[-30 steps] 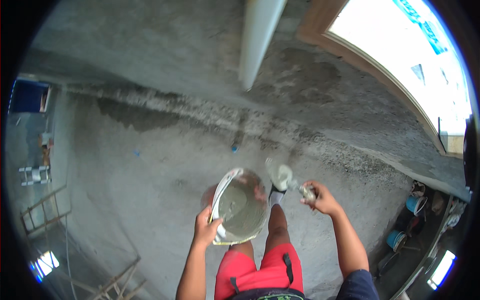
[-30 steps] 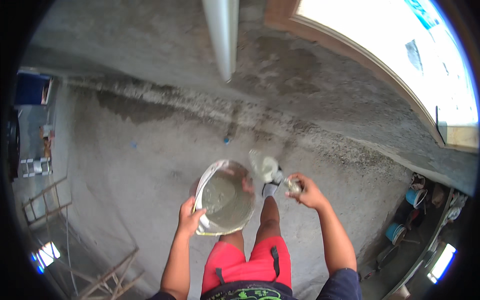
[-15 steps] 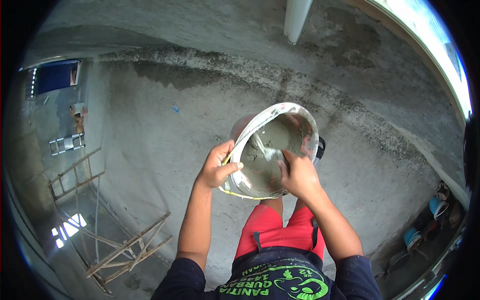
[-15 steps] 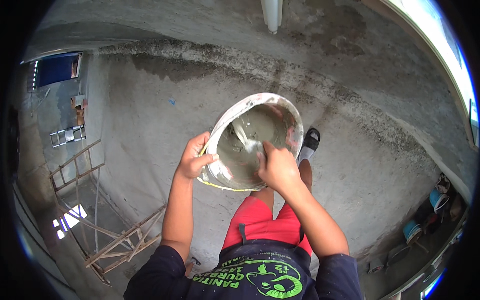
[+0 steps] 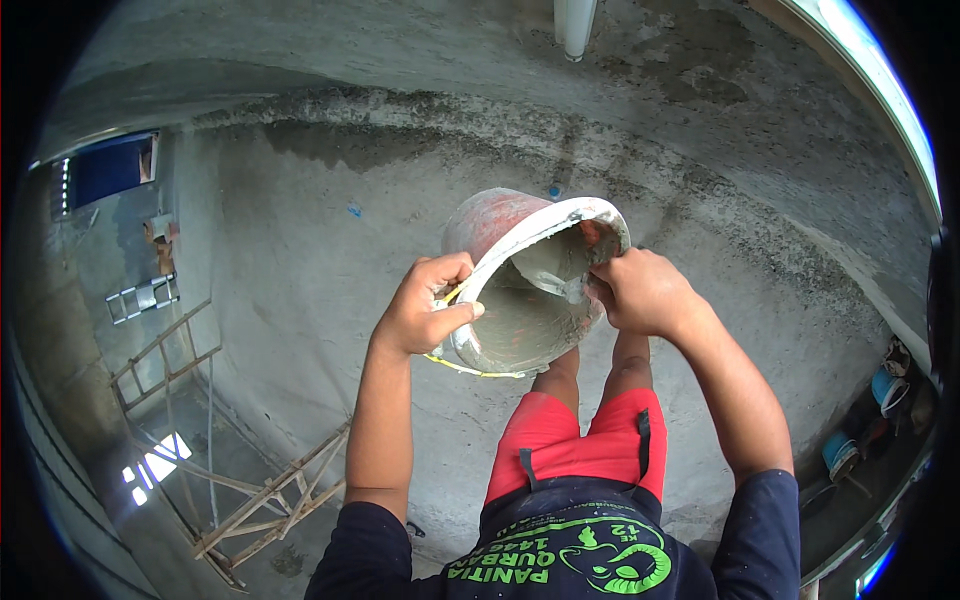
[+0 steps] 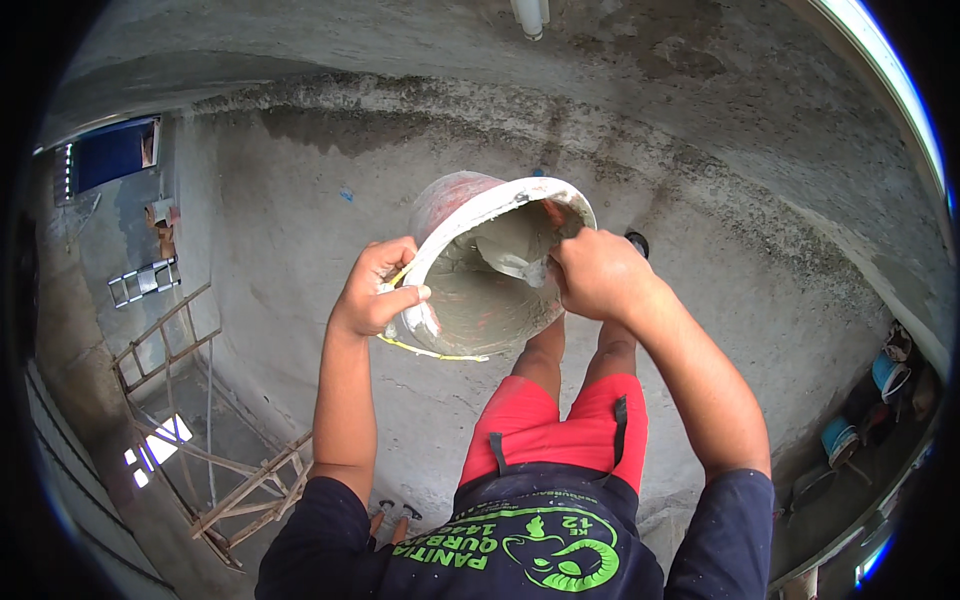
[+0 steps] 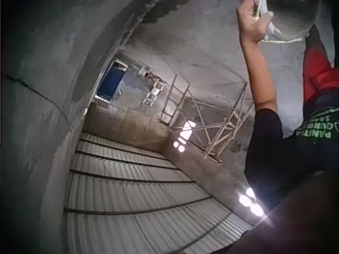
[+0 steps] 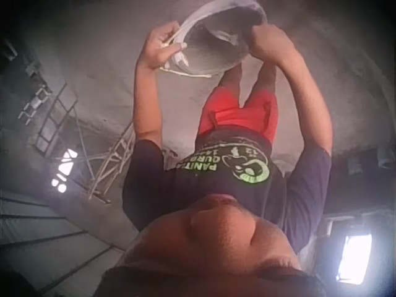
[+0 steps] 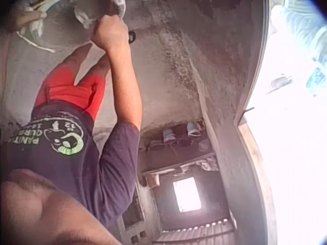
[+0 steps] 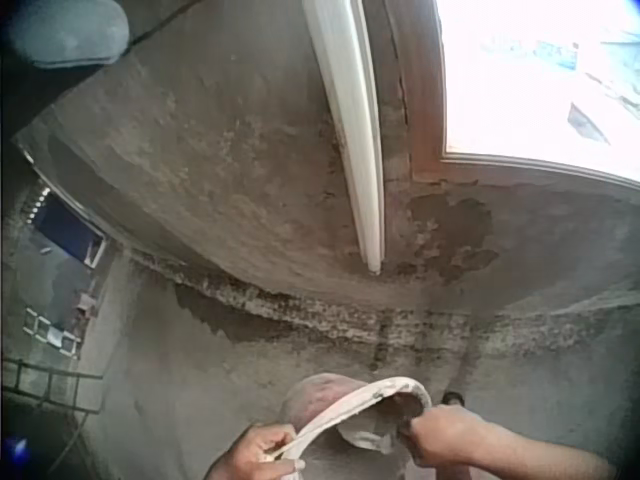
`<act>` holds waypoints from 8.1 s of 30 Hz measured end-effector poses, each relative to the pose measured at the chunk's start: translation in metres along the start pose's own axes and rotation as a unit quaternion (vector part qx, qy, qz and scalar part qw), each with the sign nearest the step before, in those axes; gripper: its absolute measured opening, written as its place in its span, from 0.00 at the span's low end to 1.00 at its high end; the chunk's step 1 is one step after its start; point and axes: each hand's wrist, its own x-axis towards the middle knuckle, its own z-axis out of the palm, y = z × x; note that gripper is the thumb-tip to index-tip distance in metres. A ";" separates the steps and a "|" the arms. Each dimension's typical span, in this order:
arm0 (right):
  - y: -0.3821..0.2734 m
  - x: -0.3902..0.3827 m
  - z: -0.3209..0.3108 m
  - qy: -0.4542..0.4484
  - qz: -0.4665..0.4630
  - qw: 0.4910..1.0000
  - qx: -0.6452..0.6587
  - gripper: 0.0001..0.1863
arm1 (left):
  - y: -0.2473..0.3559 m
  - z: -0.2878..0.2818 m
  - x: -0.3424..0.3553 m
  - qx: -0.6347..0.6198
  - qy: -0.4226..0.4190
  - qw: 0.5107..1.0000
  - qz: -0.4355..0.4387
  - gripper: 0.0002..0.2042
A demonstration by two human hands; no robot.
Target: The person repeatedly scoops plaster mixture from a bucket using a trowel and applies it onto the wall.
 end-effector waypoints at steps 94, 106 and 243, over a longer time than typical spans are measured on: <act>0.250 0.063 -0.008 0.550 0.116 0.799 -0.215 0.27 | -0.164 0.118 -0.061 -0.183 0.269 0.941 -0.092 0.09; 0.165 0.051 -0.094 0.598 -0.013 0.787 -0.151 0.24 | -0.167 0.123 -0.063 -0.178 0.275 0.942 -0.078 0.10; -0.160 -0.135 -0.106 0.272 -0.070 0.959 0.036 0.13 | 0.228 0.002 -0.049 0.022 0.020 0.973 0.230 0.11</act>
